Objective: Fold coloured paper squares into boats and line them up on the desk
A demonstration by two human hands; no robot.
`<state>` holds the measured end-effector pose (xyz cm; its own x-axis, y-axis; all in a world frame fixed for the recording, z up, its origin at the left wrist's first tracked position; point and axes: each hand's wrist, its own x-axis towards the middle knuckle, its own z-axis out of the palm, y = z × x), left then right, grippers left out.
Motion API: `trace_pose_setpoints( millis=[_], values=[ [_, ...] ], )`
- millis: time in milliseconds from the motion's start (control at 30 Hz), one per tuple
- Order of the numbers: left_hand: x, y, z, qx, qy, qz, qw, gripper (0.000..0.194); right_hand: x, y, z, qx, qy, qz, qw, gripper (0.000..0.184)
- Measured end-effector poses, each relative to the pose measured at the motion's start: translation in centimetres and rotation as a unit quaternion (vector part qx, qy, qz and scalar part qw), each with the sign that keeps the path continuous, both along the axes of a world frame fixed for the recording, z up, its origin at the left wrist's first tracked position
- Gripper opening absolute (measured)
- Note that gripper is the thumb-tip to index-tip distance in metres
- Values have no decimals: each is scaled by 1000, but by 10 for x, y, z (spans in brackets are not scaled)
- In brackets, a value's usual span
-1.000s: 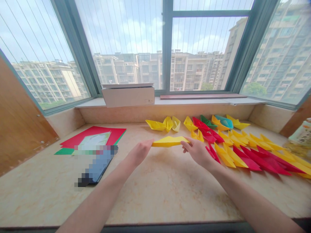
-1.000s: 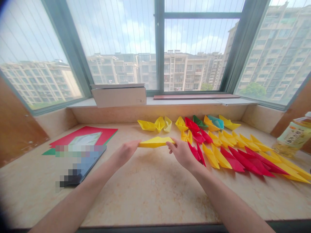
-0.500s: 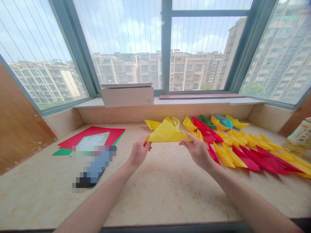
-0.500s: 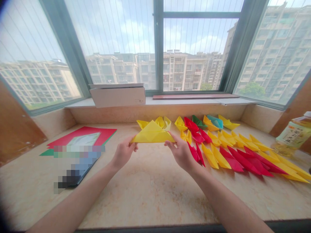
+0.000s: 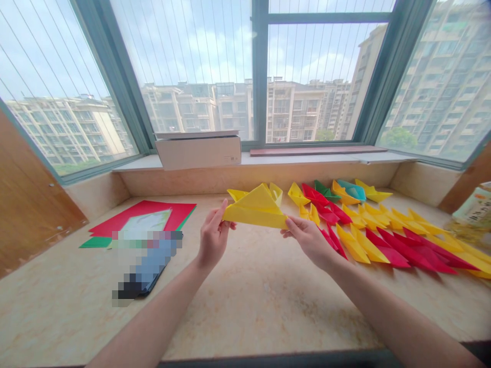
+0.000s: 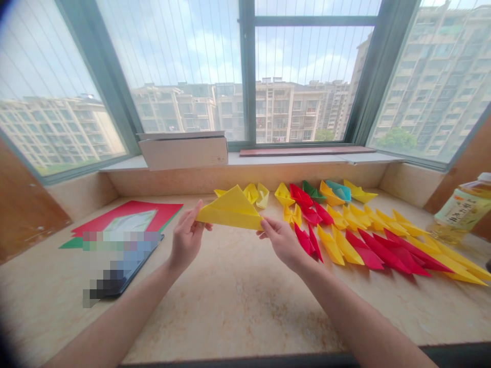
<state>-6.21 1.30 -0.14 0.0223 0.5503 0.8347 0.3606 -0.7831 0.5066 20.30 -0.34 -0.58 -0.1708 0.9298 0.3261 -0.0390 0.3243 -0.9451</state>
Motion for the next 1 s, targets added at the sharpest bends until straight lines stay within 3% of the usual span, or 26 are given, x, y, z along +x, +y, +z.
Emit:
trace_pose_setpoints(
  millis=[167,233,433,1000],
  values=[
    [7,-2,-3,-49,-37,-110,992,59,4,4,2,34,60,-84,994,50],
    [9,-4,-2,-64,-39,-136,988,54,4,4,5,46,86,-113,989,48],
    [10,-7,4,-99,-85,-150,980,36,3,1,9,63,100,-151,982,41],
    [10,-15,10,-184,-167,-213,945,46,4,3,5,84,52,-148,984,43]
  ],
)
